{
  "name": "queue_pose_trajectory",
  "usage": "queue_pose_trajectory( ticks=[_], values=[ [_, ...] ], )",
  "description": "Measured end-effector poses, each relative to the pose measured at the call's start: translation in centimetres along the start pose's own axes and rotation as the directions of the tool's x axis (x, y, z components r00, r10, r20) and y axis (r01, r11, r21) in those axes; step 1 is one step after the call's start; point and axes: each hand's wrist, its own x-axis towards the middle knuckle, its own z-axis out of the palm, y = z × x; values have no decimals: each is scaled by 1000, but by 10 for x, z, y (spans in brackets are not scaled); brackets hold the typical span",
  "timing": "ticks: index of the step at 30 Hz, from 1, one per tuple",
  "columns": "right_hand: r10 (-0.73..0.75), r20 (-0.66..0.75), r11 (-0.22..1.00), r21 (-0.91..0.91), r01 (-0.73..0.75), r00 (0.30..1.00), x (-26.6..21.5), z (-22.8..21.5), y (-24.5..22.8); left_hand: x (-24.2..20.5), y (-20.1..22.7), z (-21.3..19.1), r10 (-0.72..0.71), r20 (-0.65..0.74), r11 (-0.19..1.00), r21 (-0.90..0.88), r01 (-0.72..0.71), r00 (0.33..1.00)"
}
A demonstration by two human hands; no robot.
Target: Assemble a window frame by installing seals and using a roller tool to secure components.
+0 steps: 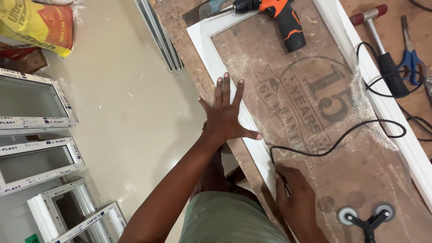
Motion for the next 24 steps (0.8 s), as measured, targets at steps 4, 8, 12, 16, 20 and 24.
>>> queue_pose_trajectory(
  ticks=[4, 8, 12, 16, 20, 24],
  values=[
    [42, 34, 999, -29, -41, 999, 14, 4, -3, 2, -2, 3, -8, -21, 1000, 3, 8, 1000],
    [69, -29, 997, 40, -68, 997, 23, 5, -12, 4, -5, 10, -8, -14, 1000, -11, 8, 1000],
    [-228, -184, 958, -216, 187, 956, 44, -13, -25, 2, -7, 10, 21, -64, 999, 26, -19, 998],
    [-430, -65, 770, -548, 327, 901, 69, -39, -39, 2, 2, -1, -17, 28, 999, 28, 16, 999],
    [-405, 33, 741, -574, 349, 914, 73, -54, -8, 0, 2, -2, -22, 36, 999, 29, 21, 999],
    [-360, 286, 825, -346, 446, 888, 54, -86, 34, -1, 2, -2, -22, 9, 999, 29, 22, 1000]
  ],
)
